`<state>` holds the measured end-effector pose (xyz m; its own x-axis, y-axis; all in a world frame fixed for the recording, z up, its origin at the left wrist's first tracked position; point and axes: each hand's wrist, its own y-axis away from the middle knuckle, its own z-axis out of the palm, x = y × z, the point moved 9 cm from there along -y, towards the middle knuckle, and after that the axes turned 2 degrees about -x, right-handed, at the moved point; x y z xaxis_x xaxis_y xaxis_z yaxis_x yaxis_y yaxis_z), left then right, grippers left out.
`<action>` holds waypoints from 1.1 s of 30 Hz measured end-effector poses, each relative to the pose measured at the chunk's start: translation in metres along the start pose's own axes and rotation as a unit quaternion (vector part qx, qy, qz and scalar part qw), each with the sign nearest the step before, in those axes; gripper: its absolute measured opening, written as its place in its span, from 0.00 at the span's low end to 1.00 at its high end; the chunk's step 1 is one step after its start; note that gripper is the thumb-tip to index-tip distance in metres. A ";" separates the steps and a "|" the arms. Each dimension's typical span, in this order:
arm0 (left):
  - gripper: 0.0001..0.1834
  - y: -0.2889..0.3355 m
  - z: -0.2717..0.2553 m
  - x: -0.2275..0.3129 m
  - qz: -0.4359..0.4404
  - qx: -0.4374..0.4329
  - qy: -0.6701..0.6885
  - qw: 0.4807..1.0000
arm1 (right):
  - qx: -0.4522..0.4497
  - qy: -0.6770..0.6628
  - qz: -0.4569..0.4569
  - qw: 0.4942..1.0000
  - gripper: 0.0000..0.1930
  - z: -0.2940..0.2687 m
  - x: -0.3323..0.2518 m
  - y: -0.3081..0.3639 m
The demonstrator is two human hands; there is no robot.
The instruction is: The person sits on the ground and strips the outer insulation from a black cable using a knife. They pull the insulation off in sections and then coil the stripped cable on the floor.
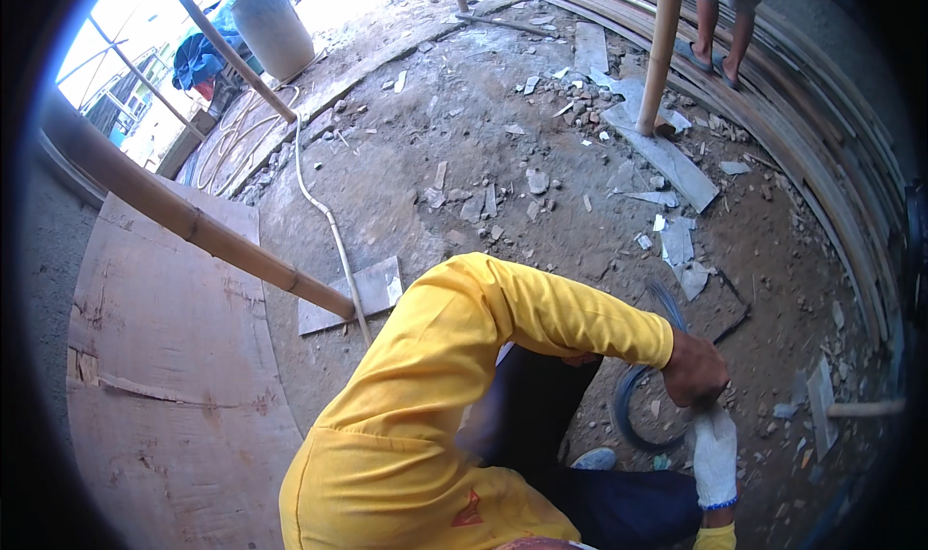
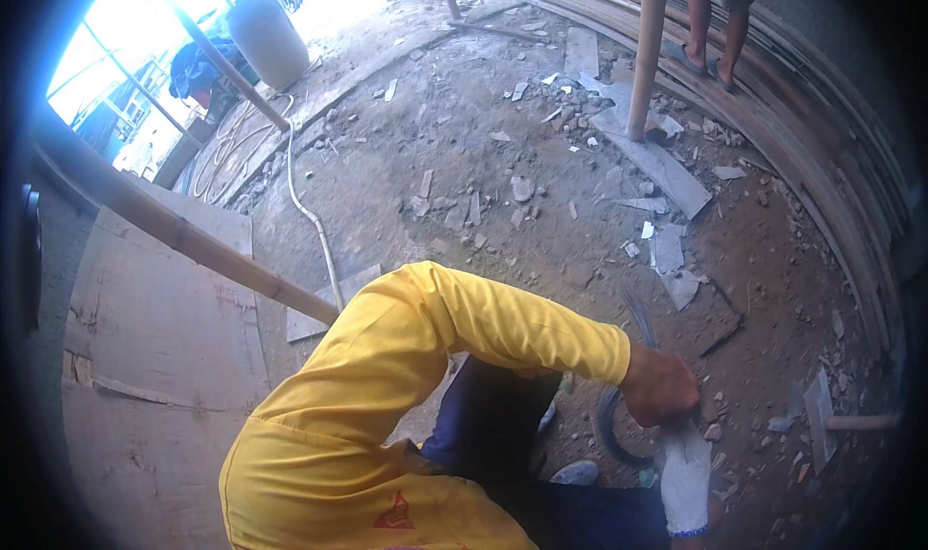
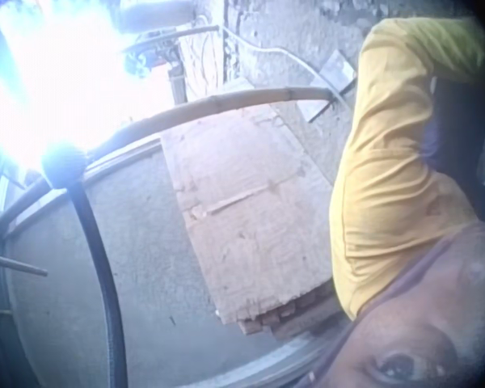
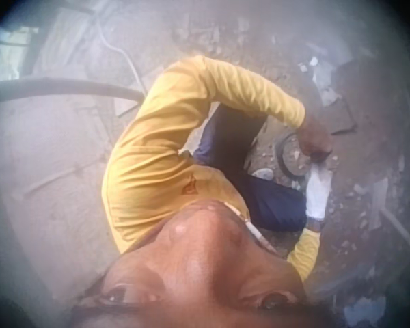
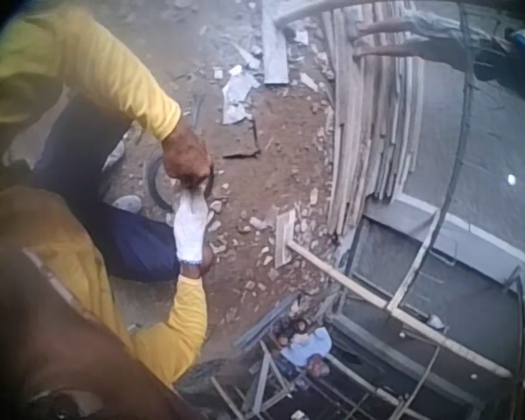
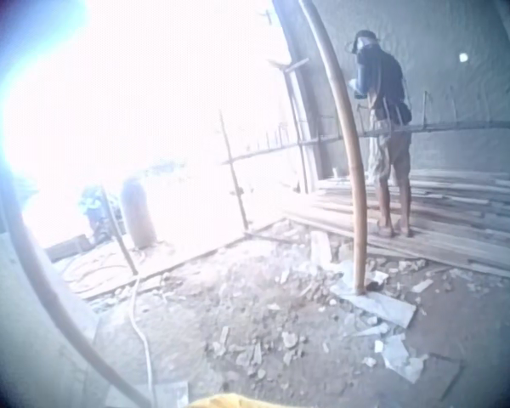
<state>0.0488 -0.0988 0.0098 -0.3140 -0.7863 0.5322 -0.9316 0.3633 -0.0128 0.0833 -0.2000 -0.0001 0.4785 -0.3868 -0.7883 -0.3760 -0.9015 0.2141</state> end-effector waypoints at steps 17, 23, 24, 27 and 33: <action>0.07 -0.002 -0.011 0.005 0.001 0.002 0.021 1.000 | -0.019 -0.010 0.018 1.000 0.13 -0.010 0.025 0.014; 0.08 -0.002 -0.017 -0.003 0.025 0.016 0.075 0.997 | -0.045 0.016 0.063 0.997 0.17 -0.021 0.034 0.029; 0.08 -0.002 -0.018 -0.003 0.034 0.022 0.084 0.996 | -0.049 0.032 0.079 0.995 0.18 -0.020 0.040 0.032; 0.08 -0.002 -0.016 -0.003 0.034 0.022 0.088 0.995 | 0.054 0.141 -0.006 0.989 0.19 -0.019 0.033 0.038; 0.08 0.003 -0.011 -0.006 -0.006 0.025 0.032 0.999 | 0.063 0.259 0.015 0.964 0.19 -0.002 0.038 0.030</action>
<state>0.0503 -0.0878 0.0157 -0.2920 -0.7568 0.5848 -0.9437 0.3274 -0.0475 0.0916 -0.2423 -0.0229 0.7859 -0.4861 -0.3823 -0.4734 -0.8706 0.1339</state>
